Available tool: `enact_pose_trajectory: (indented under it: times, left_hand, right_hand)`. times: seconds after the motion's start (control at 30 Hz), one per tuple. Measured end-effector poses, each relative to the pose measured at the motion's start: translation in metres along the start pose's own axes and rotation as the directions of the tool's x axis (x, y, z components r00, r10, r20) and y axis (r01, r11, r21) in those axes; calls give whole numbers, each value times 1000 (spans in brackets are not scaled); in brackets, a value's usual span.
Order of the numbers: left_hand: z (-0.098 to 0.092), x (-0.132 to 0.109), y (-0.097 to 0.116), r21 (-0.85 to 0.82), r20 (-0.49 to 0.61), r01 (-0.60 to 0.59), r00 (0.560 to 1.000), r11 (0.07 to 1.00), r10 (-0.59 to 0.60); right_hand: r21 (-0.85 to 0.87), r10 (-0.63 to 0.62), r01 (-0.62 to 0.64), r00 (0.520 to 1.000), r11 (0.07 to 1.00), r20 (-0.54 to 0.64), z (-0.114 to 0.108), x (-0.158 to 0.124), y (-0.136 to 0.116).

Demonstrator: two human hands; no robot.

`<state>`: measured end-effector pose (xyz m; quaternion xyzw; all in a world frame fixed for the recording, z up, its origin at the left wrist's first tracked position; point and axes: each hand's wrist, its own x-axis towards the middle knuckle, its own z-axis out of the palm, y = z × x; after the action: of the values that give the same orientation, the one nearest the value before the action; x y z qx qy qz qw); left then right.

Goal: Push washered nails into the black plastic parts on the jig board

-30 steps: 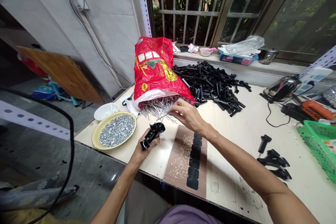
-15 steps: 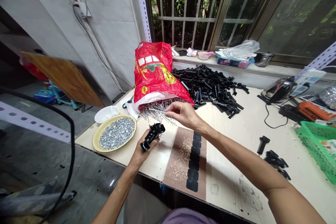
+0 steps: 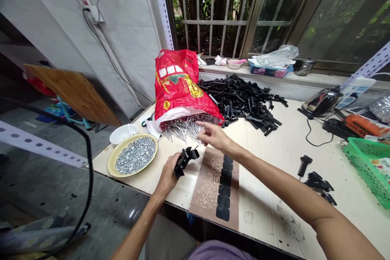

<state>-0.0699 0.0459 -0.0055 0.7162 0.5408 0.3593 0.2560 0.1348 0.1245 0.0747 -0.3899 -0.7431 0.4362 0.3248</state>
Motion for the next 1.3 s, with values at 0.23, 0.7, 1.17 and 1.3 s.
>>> enact_pose_trajectory:
  times: [0.23, 0.7, 1.17, 1.3]
  left_hand:
    - [7, 7, 9, -236, -7, 79, 997, 969, -83]
    - [19, 10, 2, -434, 32, 149, 988, 888, -151]
    - [2, 4, 16, -570, -42, 246, 944, 784, -326]
    - [7, 6, 15, -647, -43, 280, 915, 709, -401]
  right_hand:
    - [123, -134, 145, 986, 982, -97, 9, -6, -18]
    - [-371, -365, 362, 929, 855, 66, 17, 3, -25]
    - [-781, 269, -245, 958, 575, -102, 7, 21, 41]
    - [-840, 316, -264, 941, 473, -117, 26, 19, 62]
